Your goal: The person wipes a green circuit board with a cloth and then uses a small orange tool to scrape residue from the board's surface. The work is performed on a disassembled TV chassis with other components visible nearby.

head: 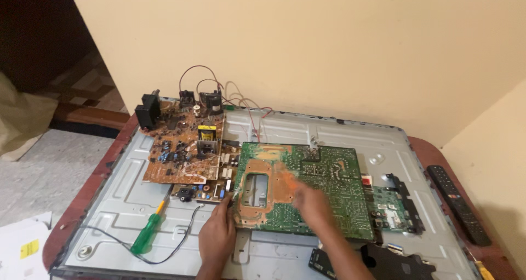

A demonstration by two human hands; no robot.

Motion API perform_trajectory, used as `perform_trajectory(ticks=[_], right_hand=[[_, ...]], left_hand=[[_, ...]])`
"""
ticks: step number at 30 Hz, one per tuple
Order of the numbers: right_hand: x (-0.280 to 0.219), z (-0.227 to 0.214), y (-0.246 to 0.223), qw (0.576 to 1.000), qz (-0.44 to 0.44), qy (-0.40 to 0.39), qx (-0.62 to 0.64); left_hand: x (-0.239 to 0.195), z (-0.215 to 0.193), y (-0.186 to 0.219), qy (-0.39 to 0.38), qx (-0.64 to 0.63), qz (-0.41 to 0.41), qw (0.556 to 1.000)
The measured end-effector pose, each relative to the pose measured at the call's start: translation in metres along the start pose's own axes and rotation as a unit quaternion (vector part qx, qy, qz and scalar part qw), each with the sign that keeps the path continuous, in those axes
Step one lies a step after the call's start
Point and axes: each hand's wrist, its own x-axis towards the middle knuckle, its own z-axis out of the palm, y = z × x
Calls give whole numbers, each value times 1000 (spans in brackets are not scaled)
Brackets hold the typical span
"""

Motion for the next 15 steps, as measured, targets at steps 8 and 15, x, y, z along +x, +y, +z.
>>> perform_trajectory(ticks=[8,15], right_hand=[[-11,-1,10,997,68,45,15],[-21,33,13,988,-71,-15,139]], left_hand=[[-2,4,-7,-12,28,-19,999],[-3,3,-3,-3,18,-16,1000]])
